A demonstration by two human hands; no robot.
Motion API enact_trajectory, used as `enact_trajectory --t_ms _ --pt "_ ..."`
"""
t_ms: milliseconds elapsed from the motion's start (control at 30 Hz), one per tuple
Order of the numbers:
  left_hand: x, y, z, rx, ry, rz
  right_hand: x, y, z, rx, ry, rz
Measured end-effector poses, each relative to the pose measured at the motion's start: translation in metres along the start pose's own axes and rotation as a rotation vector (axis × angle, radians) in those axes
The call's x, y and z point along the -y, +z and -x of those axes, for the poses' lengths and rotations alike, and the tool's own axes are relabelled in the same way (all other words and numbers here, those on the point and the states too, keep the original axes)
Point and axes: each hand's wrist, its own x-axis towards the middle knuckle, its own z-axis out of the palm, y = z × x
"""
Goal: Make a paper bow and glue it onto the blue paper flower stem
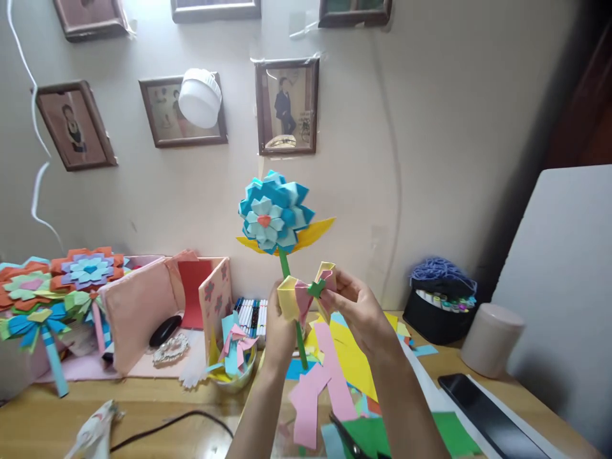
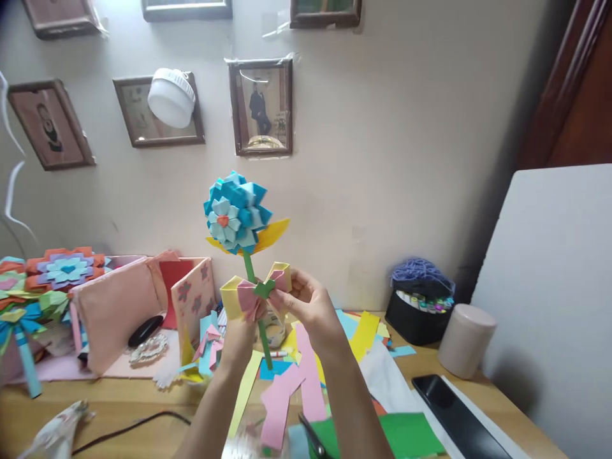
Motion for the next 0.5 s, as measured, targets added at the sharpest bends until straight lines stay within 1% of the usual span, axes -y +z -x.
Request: enact_trajectory --t_ms 133,233,300,367,433,500 --pt "-0.009 -0.002 0.051 -0.055 -0.145 0.021 0.006 0.029 0.039 -0.081 -0.001 -0.001" --pt "-0.01 -0.003 0.077 -0.07 -0.238 0.053 0.005 0.043 0.056 -0.166 0.005 0.034" --pt "-0.008 -0.003 0.087 -0.08 -0.27 0.059 0.005 0.047 0.061 -0.205 0.024 0.056" --pt "-0.004 -0.003 0.093 -0.085 -0.261 0.066 0.004 0.048 0.062 -0.23 0.055 0.082" --pt "0.0 -0.003 0.094 -0.087 -0.244 0.082 0.001 0.047 0.061 -0.254 0.069 0.108" --pt "0.005 -0.004 0.093 -0.099 -0.26 0.095 -0.003 0.046 0.06 -0.281 0.06 0.136"
